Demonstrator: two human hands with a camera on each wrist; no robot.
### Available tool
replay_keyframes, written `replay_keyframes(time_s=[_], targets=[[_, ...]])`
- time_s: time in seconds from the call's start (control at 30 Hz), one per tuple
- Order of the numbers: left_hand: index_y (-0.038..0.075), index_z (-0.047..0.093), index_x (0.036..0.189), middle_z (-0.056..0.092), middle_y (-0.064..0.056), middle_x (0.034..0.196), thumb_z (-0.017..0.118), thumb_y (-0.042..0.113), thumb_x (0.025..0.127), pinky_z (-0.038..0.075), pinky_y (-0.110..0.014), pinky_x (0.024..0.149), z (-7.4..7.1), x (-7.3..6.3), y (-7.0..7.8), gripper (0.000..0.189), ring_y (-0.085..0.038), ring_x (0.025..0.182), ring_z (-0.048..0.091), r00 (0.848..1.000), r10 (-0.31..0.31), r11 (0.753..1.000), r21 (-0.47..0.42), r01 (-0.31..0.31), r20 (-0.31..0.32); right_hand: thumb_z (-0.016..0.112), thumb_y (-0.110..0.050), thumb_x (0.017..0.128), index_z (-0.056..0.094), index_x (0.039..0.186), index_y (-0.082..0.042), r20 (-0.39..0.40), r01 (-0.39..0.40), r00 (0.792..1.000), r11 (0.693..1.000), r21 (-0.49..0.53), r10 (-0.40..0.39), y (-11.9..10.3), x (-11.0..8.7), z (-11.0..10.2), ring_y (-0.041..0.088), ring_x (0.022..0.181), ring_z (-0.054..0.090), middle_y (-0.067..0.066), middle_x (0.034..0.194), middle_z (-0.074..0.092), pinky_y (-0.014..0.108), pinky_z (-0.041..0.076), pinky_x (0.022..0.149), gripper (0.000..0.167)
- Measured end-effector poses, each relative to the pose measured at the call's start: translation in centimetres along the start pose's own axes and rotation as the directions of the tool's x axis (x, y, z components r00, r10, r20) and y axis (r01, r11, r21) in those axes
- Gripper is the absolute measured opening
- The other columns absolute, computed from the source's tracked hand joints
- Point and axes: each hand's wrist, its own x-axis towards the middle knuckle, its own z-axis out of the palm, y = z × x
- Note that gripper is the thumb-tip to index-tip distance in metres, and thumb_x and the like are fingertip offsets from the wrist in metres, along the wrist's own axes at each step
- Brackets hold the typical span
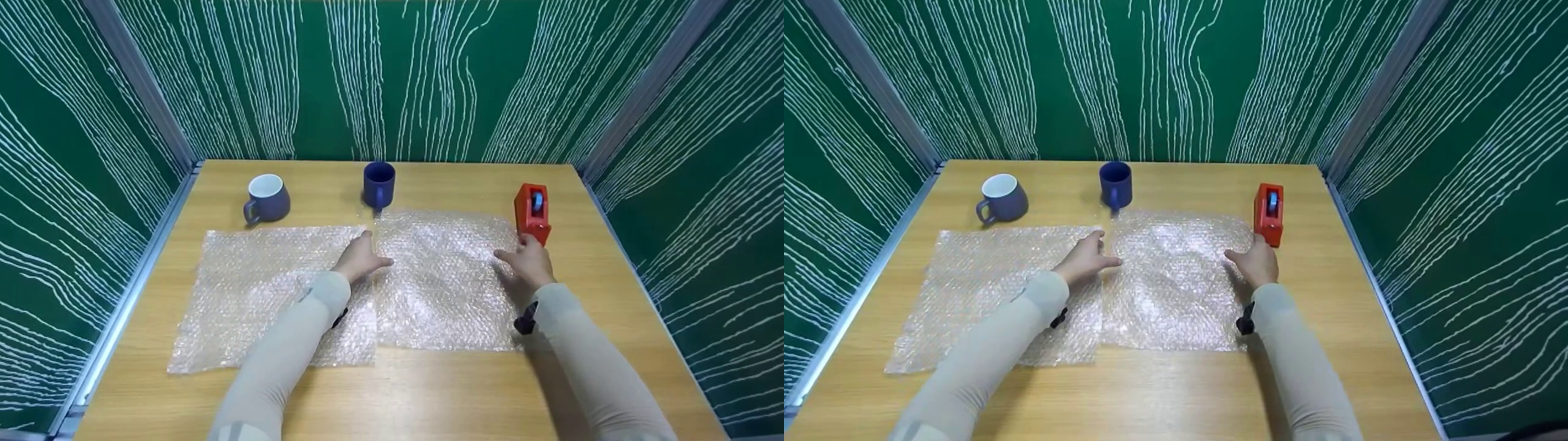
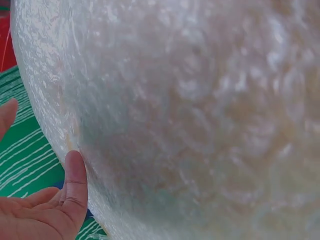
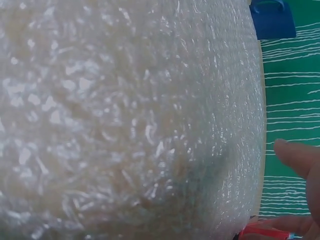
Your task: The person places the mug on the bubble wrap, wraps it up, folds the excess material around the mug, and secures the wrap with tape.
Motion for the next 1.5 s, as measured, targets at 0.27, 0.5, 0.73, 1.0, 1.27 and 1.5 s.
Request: replay_keyframes(time_s=[0.27,0.5,0.73,1.0,1.27,1.5], targets=[[-0.004,0.033,0.166,0.052,-0.028,0.162,0.084,0.027,0.094,0.039,-0.048,0.130,0.5,0.2,0.1,0.094,-0.042,0.151,0.051,1.000,0.022,1.000,-0.022,-0.022,0.004,0.075,-0.035,0.101,0.026,0.165,0.009,0.012,-0.011,1.000,0.999,-0.047,0.012,0.2,-0.1,0.0,0.053,0.150,0.046,0.037,0.162,0.044,0.066,0.038,0.127,0.093],[-0.004,0.033,0.165,0.062,-0.028,0.148,0.082,0.023,0.094,0.046,-0.050,0.124,0.8,0.4,-0.2,0.091,-0.041,0.139,0.061,0.999,0.043,0.996,-0.075,-0.043,0.008,0.075,-0.033,0.101,0.025,0.165,0.010,0.036,-0.028,0.999,0.999,-0.031,0.030,0.3,0.0,-0.1,0.052,0.151,0.046,0.037,0.163,0.044,0.066,0.037,0.127,0.091],[-0.003,0.037,0.163,0.060,-0.024,0.145,0.079,0.016,0.098,0.049,-0.050,0.121,0.9,0.8,-0.1,0.080,-0.040,0.137,0.060,0.998,0.054,0.978,-0.201,-0.060,-0.033,0.070,-0.025,0.103,0.039,0.154,0.015,0.015,-0.029,0.999,0.999,-0.036,0.029,0.3,-0.1,-0.6,0.043,0.127,0.056,0.037,0.147,0.055,0.060,0.045,0.119,0.072],[-0.003,0.034,0.166,0.059,-0.024,0.145,0.080,-0.002,0.085,0.061,-0.037,0.098,0.7,0.8,0.3,0.093,-0.028,0.111,0.066,0.999,-0.010,0.929,-0.371,-0.008,-0.048,0.064,-0.016,0.107,0.042,0.154,0.003,0.141,-0.194,0.977,0.942,0.275,0.160,-0.7,-1.1,-1.2,0.032,0.135,0.046,0.016,0.152,0.050,0.052,0.036,0.125,0.055],[-0.011,0.035,0.162,0.063,-0.024,0.131,0.076,0.007,0.095,0.060,-0.031,0.089,0.1,0.1,0.5,0.081,-0.020,0.096,0.064,0.996,-0.080,0.870,-0.490,0.049,-0.042,0.060,-0.018,0.107,0.050,0.128,0.002,0.164,-0.125,0.981,0.987,0.100,0.107,-0.5,-0.5,-2.3,0.032,0.117,0.049,0.015,0.122,0.052,0.045,0.043,0.103,0.031],[-0.006,0.051,0.149,0.062,-0.011,0.108,0.075,0.008,0.098,0.058,-0.027,0.070,-1.0,-0.6,0.0,0.058,-0.015,0.082,0.062,0.992,-0.101,0.887,-0.458,0.053,-0.080,0.057,-0.013,0.104,0.061,0.109,-0.001,0.162,-0.035,0.986,0.999,0.041,0.028,-0.4,-0.1,-2.4,0.026,0.092,0.057,0.012,0.102,0.059,0.032,0.049,0.075,0.014]])
